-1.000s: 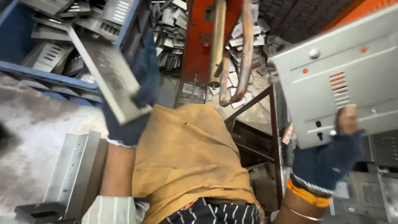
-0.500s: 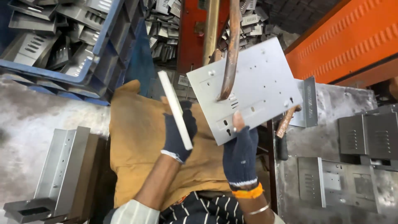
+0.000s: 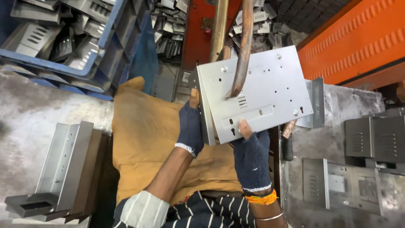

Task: The person is spot welding metal components to assemble a metal box or enclosure.

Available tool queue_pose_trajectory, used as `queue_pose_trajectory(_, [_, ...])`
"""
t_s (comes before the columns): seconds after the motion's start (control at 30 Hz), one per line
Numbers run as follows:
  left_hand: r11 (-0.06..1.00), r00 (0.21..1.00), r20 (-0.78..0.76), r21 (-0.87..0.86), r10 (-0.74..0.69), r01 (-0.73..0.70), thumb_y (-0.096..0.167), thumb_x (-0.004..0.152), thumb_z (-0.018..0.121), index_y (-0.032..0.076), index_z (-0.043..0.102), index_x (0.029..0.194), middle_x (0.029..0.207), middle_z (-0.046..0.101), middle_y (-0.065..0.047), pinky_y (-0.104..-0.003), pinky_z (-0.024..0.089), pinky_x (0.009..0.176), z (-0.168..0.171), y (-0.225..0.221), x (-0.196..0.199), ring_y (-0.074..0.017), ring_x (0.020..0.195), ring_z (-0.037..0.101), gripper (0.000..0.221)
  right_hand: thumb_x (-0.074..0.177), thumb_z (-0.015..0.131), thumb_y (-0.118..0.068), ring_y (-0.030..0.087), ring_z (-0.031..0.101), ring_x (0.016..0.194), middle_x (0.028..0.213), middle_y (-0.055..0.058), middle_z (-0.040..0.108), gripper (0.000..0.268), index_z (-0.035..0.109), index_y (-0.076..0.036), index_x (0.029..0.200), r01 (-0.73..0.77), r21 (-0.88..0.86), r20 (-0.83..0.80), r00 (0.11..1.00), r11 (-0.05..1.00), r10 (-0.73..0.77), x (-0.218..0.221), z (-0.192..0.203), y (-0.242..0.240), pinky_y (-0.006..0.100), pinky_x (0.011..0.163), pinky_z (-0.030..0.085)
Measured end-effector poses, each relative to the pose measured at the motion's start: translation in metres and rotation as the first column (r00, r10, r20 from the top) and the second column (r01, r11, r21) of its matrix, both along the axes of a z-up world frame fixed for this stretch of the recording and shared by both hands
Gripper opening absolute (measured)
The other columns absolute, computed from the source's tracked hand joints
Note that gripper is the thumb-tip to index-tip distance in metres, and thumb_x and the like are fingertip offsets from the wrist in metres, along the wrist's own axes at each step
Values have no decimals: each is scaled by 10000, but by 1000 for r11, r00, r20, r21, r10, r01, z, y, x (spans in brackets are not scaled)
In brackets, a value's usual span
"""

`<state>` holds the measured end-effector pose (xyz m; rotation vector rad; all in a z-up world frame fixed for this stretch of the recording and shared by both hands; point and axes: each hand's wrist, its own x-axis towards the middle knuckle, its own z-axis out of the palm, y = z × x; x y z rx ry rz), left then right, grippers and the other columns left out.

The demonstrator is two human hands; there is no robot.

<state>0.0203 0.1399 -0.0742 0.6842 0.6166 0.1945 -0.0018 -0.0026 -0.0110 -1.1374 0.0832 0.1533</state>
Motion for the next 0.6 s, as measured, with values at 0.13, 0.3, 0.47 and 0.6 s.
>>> queue_pose_trajectory(0.13, [999, 999, 46, 37, -13, 11, 627, 891, 621, 11, 707, 1148, 1057, 744, -85, -330, 580, 774, -18, -2, 7, -156, 879, 688, 673, 893, 683, -103, 202, 628, 1134, 1291, 80, 600, 567, 493, -31, 1423, -28, 45, -36, 999, 999, 30, -10, -13, -11, 407, 941, 574])
queue_pose_trajectory(0.3, [998, 998, 68, 68, -8, 3, 610, 936, 587, -6, 632, 1337, 1247, 696, -124, -361, 535, 911, -20, -12, -3, -203, 1066, 648, 736, 952, 654, -90, 191, 547, 1222, 1372, 86, 529, 577, 451, -62, 1492, 49, 124, 42, 998, 991, -54, -8, -7, 6, 387, 1045, 497])
queue_pose_trajectory(0.47, [873, 919, 357, 487, -166, -32, 621, 879, 727, 120, 205, 1629, 1591, 421, -153, -422, 412, 1178, -8, -6, -27, -279, 1447, 445, 1043, 963, 647, -118, 190, 568, 1234, 1357, 91, 562, 534, 474, -2, 1455, -35, 142, 45, 999, 989, 29, -2, 19, 9, 372, 1072, 480])
queue_pose_trajectory(0.6, [946, 865, 482, 323, -140, -27, 545, 738, 908, 157, -34, 1687, 1693, 269, -175, -471, 355, 1261, 0, -10, -23, -341, 1547, 340, 1392, 960, 660, -122, 195, 581, 1199, 1310, 91, 582, 523, 485, 30, 1429, -30, 176, -23, 999, 984, 35, 4, 20, 12, 368, 1036, 487])
